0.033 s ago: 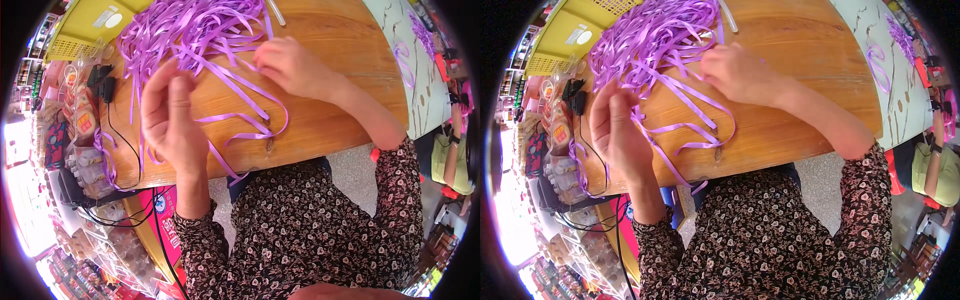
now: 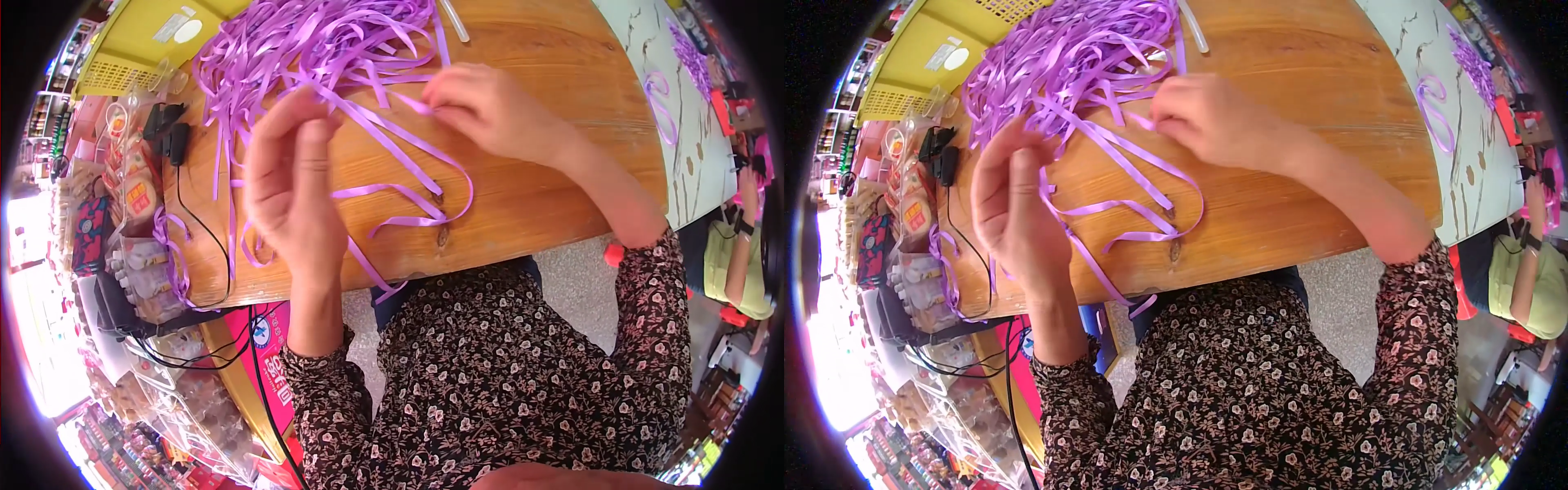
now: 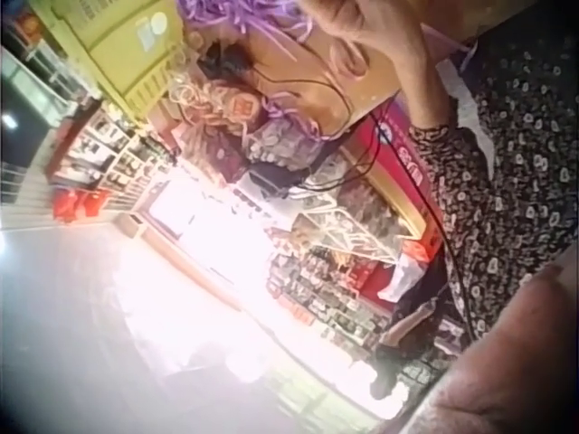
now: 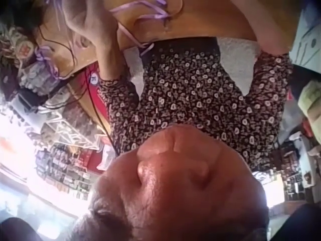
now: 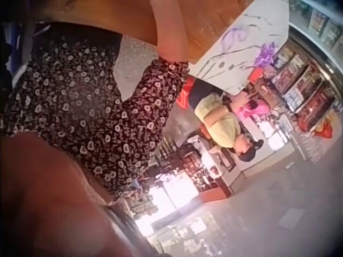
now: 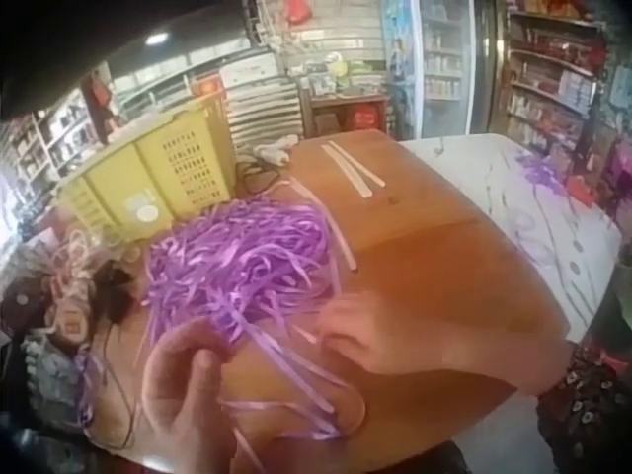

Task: The recorder is tying individual knots and loops into a large number of purple plastic ribbons at a wooden table.

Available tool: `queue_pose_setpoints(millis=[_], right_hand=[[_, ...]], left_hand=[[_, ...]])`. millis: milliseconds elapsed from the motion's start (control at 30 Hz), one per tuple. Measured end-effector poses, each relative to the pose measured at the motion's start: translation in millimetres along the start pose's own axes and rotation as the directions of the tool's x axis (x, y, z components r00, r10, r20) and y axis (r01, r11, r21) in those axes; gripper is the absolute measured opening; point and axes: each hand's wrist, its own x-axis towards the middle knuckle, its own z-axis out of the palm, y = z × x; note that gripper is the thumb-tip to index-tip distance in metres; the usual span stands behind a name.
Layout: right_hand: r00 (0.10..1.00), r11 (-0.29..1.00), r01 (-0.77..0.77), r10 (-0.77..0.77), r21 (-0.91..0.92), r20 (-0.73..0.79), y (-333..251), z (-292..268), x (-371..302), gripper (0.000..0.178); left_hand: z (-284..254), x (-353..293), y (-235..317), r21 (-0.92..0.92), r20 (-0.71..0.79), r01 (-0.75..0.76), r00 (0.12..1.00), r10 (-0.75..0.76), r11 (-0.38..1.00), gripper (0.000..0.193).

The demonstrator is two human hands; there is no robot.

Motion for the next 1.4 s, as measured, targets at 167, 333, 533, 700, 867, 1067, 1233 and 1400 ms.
queue_pose_setpoints(millis=[167,333,533,700,867,1067,1233,1400], right_hand=[[0.954,0.722,-0.295,0.254,0.626,0.156,-36,-77,-10,0.009],[0.916,0.553,0.021,0.322,0.833,-0.237,-29,-123,-38,0.014],[0.355,0.529,-0.013,0.796,0.849,-0.490,-47,-154,-39,0.013],[0.750,0.632,-0.302,0.620,0.713,-0.232,-5,-146,-65,0.013],[0.778,0.730,-0.559,0.626,0.394,-0.056,12,-121,-69,0.018],[0.924,0.817,-0.308,0.379,0.487,-0.050,-22,-104,-52,0.018],[0.722,0.810,0.551,-0.343,0.199,-0.601,13,-102,-30,0.014],[0.787,0.814,0.501,-0.289,0.292,-0.545,38,-97,-67,0.009]], left_hand=[[30,10,-7,0.244,0.379,-0.478,0.848,0.371,0.844,0.028],[49,22,-22,0.226,0.542,-0.382,0.814,0.210,0.896,0.031],[43,29,-25,0.232,0.452,-0.323,0.871,0.193,0.917,0.014],[32,31,-21,0.304,0.429,-0.191,0.902,0.045,0.934,0.012],[34,35,-21,0.590,0.659,-0.676,0.719,0.221,0.440,0.040],[106,17,13,-0.014,0.533,0.065,0.845,-0.048,0.998,0.037],[104,7,7,0.022,0.537,0.419,0.761,-0.365,0.908,0.018],[73,23,-18,0.288,0.542,-0.045,0.831,-0.124,0.957,0.013]])
